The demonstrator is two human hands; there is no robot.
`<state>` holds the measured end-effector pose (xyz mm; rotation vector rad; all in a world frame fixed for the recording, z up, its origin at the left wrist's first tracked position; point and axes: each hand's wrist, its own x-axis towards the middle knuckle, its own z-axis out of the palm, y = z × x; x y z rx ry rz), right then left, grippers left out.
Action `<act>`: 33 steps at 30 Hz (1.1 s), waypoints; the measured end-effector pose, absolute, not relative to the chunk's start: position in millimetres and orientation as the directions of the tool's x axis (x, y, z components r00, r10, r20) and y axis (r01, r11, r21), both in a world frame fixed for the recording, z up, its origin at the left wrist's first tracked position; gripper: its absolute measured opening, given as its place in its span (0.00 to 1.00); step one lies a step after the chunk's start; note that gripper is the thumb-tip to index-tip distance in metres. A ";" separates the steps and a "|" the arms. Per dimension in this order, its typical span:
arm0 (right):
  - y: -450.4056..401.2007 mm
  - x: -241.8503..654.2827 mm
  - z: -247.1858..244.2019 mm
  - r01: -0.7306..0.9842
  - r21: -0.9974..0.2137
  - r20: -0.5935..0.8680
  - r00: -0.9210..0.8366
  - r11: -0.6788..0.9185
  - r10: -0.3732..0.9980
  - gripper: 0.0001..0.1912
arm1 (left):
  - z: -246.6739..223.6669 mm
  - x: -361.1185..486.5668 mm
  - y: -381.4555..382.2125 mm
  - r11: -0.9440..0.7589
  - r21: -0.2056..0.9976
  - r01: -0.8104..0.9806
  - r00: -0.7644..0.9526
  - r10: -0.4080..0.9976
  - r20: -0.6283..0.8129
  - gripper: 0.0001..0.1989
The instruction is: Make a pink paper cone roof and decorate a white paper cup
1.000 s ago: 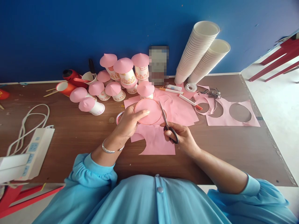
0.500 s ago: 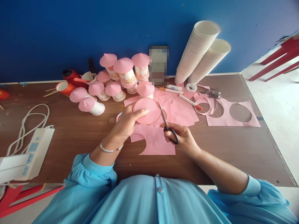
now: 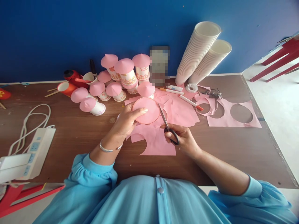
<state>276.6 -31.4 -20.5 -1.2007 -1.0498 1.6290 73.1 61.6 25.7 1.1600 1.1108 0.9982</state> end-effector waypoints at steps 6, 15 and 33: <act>-31.5 276.2 -19.5 -0.137 -0.945 -0.270 -0.188 -0.297 0.944 0.23 | 15.9 69.3 64.0 0.180 0.984 0.000 0.238 0.955 -0.175 0.16; -31.1 276.1 -20.1 -0.141 -0.946 -0.262 -0.189 -0.290 0.946 0.23 | 23.1 68.7 64.1 0.181 0.984 0.002 0.291 0.941 -0.173 0.17; -30.7 275.4 -25.1 -0.203 -0.913 -0.326 -0.161 -0.354 0.932 0.24 | 22.6 67.4 66.2 0.160 0.987 -0.008 0.335 0.930 -0.148 0.16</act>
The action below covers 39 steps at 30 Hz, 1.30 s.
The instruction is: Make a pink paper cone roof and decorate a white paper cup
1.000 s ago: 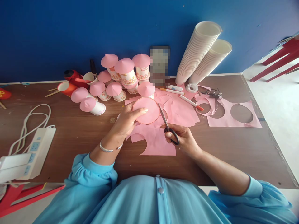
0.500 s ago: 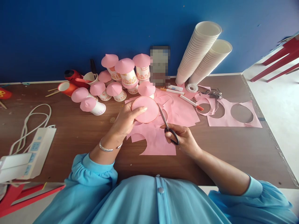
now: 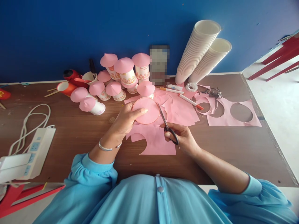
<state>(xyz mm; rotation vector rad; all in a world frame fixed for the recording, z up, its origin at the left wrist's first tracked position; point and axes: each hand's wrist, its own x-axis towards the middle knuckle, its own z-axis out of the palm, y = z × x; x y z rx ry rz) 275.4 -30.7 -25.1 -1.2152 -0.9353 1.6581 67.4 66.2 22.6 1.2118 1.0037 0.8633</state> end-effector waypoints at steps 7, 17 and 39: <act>-31.5 275.8 -26.9 -0.188 -0.914 -0.331 -0.168 -0.359 0.929 0.26 | 19.8 66.3 67.6 0.191 0.980 -0.057 0.347 0.924 -0.160 0.19; -30.7 276.2 -25.1 -0.194 -0.919 -0.316 -0.158 -0.343 0.936 0.26 | 12.3 60.2 67.9 0.241 0.970 -0.032 0.470 0.860 -0.198 0.19; -29.7 275.7 -21.1 -0.129 -0.939 -0.297 -0.160 -0.318 0.941 0.27 | 9.2 55.5 69.1 0.266 0.964 0.001 0.530 0.817 -0.226 0.19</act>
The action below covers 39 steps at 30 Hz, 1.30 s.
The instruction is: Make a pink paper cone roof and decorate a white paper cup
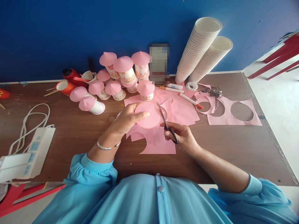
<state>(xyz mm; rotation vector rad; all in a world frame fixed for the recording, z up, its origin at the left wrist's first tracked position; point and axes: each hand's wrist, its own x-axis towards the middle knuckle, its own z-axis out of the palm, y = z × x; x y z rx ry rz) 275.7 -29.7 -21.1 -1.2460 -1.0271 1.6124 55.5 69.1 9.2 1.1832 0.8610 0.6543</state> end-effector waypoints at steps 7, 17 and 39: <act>-29.8 276.0 -20.3 -0.098 -0.945 -0.293 -0.178 -0.313 0.939 0.28 | 10.5 53.2 71.3 0.273 0.961 0.052 0.511 0.819 -0.260 0.22; -29.6 276.6 -19.5 -0.081 -0.944 -0.298 -0.199 -0.319 0.933 0.27 | 15.3 53.1 73.0 0.255 0.966 0.043 0.527 0.816 -0.239 0.24; -30.3 277.2 -18.5 -0.090 -0.943 -0.297 -0.206 -0.320 0.932 0.24 | 15.2 52.2 74.1 0.256 0.966 0.038 0.532 0.813 -0.237 0.20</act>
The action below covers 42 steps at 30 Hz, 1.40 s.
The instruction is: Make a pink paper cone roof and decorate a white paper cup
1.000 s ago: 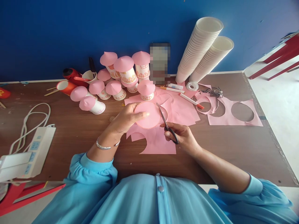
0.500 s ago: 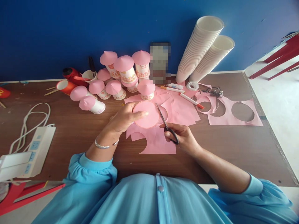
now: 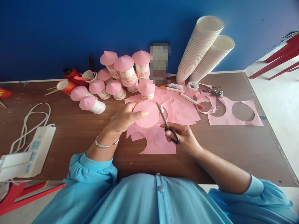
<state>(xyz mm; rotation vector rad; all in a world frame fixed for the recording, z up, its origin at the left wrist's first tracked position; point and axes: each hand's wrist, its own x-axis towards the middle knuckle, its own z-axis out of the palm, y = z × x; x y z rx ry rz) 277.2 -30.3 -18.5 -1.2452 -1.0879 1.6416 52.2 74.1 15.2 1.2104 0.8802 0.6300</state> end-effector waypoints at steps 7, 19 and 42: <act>-29.6 278.1 -26.7 -0.166 -0.939 -0.286 -0.105 -0.300 0.952 0.23 | 16.4 52.2 73.6 0.243 0.967 0.080 0.500 0.829 -0.250 0.21; -29.5 276.2 -29.6 -0.186 -0.937 -0.287 -0.066 -0.294 0.956 0.24 | 10.7 54.2 70.2 0.220 0.976 0.010 0.462 0.864 -0.199 0.18; -24.6 273.0 -28.7 -0.235 -0.935 -0.263 -0.036 -0.265 0.964 0.26 | -5.0 75.5 61.3 0.309 0.949 -0.067 0.134 0.945 -0.299 0.20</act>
